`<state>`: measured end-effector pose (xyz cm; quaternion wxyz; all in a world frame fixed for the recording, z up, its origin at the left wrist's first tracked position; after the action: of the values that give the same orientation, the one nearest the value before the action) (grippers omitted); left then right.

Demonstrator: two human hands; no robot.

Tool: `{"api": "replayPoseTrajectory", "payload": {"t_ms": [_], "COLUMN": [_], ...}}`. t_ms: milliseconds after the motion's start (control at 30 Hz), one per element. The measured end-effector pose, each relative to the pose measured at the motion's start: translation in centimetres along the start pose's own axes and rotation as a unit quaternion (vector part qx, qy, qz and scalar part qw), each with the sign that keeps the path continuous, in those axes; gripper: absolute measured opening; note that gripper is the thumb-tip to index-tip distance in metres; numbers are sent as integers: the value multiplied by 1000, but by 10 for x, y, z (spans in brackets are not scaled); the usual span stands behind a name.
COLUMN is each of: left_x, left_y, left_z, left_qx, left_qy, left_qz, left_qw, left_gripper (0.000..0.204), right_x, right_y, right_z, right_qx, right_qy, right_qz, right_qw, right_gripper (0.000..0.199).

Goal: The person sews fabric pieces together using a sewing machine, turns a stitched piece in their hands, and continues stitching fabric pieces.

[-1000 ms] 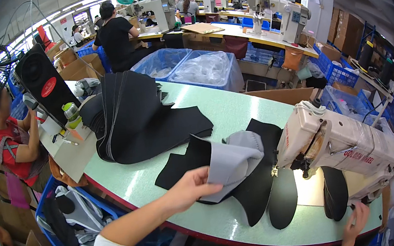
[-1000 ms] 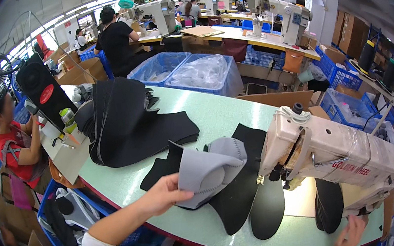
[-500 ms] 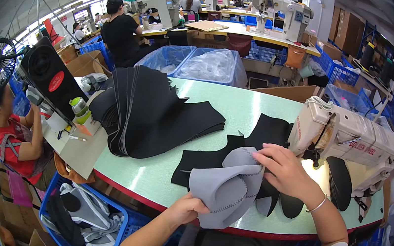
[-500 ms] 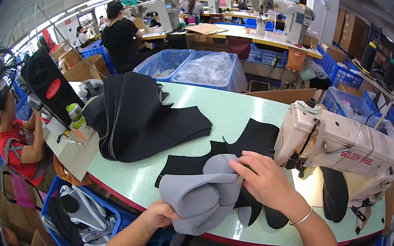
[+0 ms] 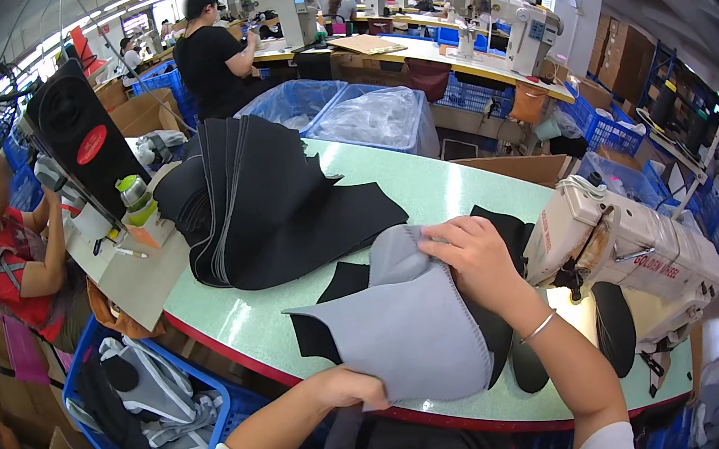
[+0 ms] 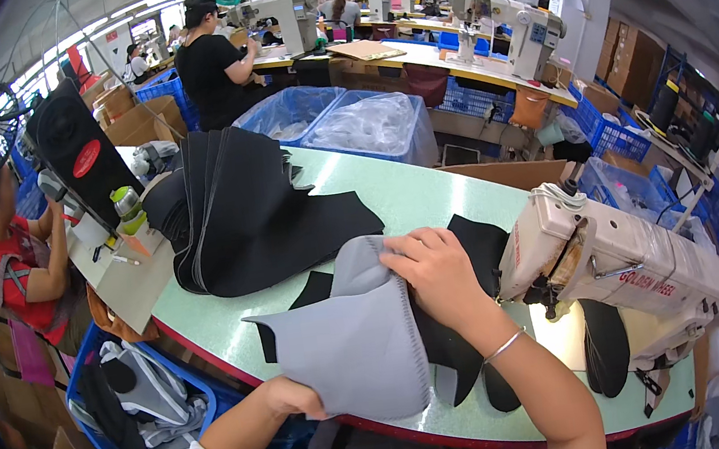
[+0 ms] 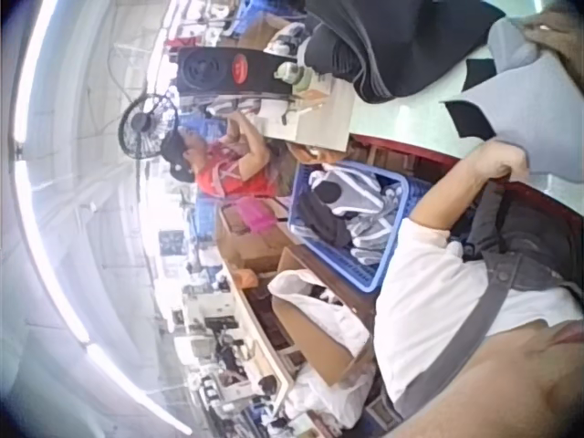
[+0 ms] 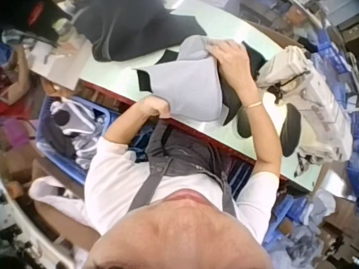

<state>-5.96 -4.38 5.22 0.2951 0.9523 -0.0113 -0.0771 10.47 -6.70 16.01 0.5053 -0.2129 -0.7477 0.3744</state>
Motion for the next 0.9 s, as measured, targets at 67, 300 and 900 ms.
{"api": "replayPoseTrajectory", "payload": {"t_ms": [67,300,900], "left_x": [3,10,86], "left_y": [-14,2,47], "left_z": [9,17,-79], "left_qx": [156,21,28], "left_qy": [-119,-33,118], "left_qz": [-92,-133,-21], "left_qw": [976,990,992], "left_gripper": [61,53,59], "right_x": [-10,-23,-62], "right_y": [5,-81,-6], "right_z": [-6,88,221], "right_qx": [38,123,42], "right_qy": [93,-24,-237], "right_qz": [9,2,-23], "right_qw": [995,992,970], "right_gripper": [40,33,21]}}
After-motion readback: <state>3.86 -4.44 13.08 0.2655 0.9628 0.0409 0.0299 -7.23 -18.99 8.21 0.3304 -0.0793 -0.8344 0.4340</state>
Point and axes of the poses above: each hand's wrist, its own x-axis towards the middle knuckle, its own y-axis out of the palm, z = x × y, the point moved 7 cm from there along x, towards the middle knuckle, and after that the axes turned 9 degrees about -y, right-handed, at the moved point
